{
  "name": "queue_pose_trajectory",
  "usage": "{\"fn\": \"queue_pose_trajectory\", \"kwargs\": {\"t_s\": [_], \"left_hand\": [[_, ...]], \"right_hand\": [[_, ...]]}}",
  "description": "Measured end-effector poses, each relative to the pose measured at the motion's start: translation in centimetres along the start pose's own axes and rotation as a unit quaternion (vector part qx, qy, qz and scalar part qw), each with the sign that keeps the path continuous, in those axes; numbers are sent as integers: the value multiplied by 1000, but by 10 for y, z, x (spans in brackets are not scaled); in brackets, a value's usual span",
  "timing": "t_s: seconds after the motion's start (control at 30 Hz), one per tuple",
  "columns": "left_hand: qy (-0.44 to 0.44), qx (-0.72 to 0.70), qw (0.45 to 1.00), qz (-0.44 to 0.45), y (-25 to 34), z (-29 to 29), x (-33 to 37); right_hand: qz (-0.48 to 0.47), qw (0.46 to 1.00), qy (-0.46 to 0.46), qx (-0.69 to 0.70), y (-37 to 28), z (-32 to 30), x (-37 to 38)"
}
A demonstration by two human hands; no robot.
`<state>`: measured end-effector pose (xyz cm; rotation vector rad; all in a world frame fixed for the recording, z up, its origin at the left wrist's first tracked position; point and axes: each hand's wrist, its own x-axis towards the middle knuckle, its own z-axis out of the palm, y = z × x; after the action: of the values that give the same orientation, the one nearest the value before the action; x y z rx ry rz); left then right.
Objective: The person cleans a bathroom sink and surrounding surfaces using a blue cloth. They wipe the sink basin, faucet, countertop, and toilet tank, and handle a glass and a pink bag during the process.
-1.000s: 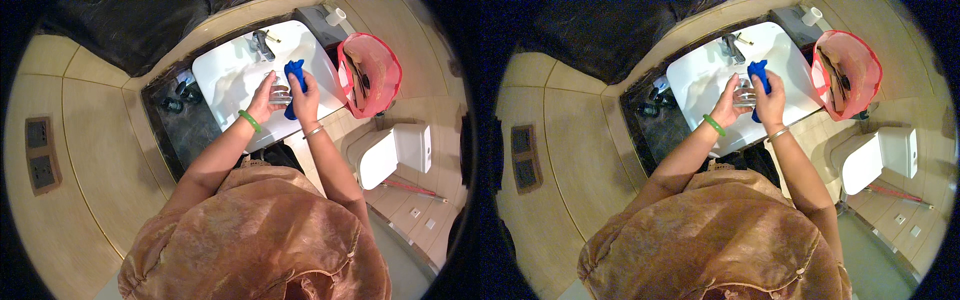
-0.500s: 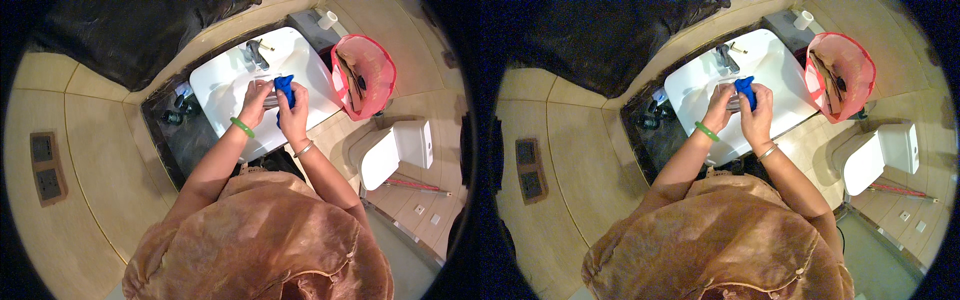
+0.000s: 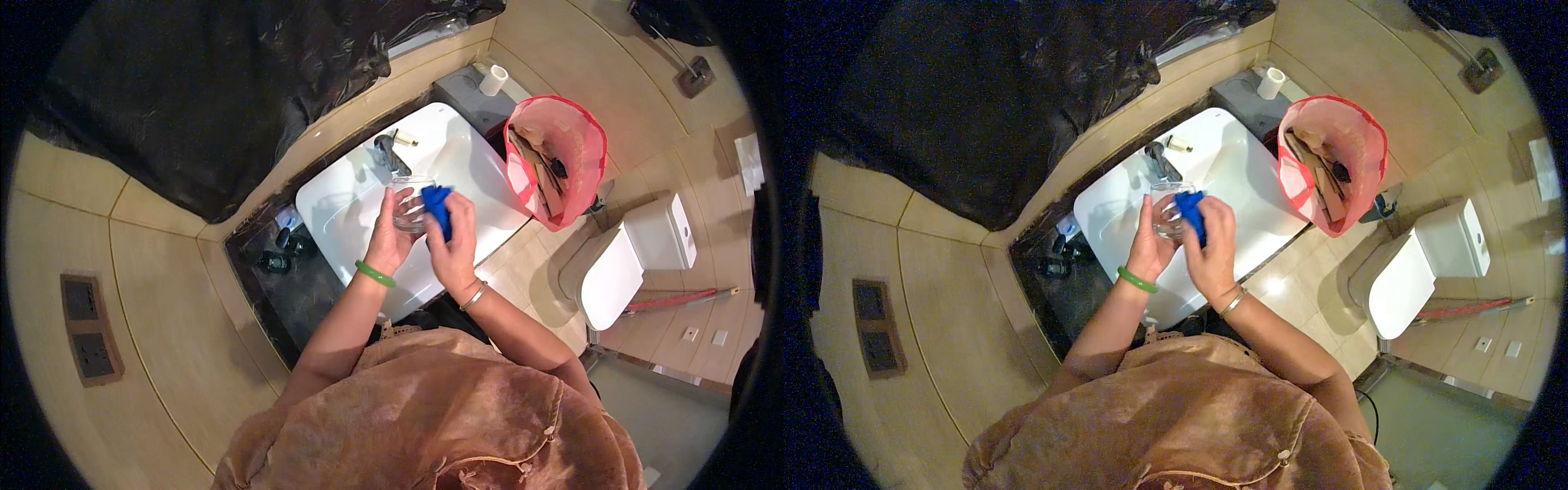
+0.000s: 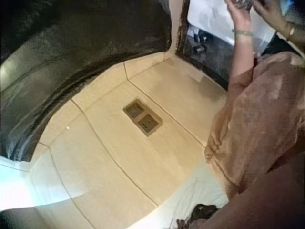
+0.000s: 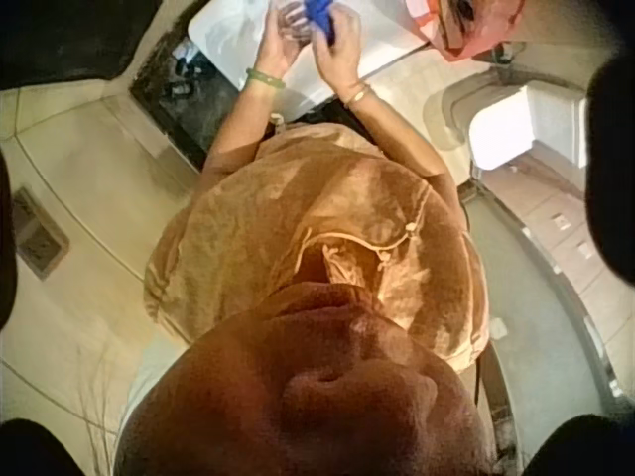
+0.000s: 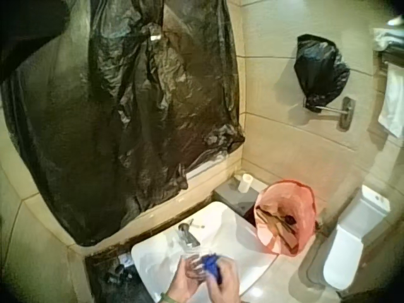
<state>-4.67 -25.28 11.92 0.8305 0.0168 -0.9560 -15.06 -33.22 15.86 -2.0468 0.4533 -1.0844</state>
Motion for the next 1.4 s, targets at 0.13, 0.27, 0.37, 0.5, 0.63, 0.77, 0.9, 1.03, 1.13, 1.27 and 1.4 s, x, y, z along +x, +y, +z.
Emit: {"fn": "queue_pose_trajectory", "kwargs": {"t_s": [0.13, 0.27, 0.37, 0.5, 0.63, 0.77, 0.9, 1.03, 1.13, 1.27, 1.4], "left_hand": [[-63, -60, 996, -24, 9, 2, 0], [-97, -24, 993, -62, 17, 5, -2], [-137, 8, 987, -78, 19, -1, 1], [-104, 6, 984, -146, 22, -13, 11], [82, -8, 993, -90, 18, 30, -3], [140, 64, 981, 118, 4, 41, -6], [96, 199, 925, 309, 5, 49, -22], [4, 40, 999, -2, 24, 38, -22], [-20, -14, 993, -114, 26, 29, -13], [151, 15, 987, 53, 8, 25, 4], [155, 256, 901, 314, 9, 32, 2]], "right_hand": [[9, 999, -22, 33, -3, -5, 15], [245, 954, 28, 168, 7, -1, 36], [372, 868, -20, 329, 19, -4, 43], [437, 806, -32, 398, 31, -8, 45], [374, 858, 58, 349, 20, -4, 32], [266, 931, 80, 236, 5, 3, 23], [219, 951, 76, 206, -18, -3, 21], [227, 947, -66, 218, -3, -15, 41], [292, 919, -108, 240, -12, -22, 46], [236, 963, -34, 123, 2, -10, 28], [372, 911, 19, 175, 1, -3, 26]]}}
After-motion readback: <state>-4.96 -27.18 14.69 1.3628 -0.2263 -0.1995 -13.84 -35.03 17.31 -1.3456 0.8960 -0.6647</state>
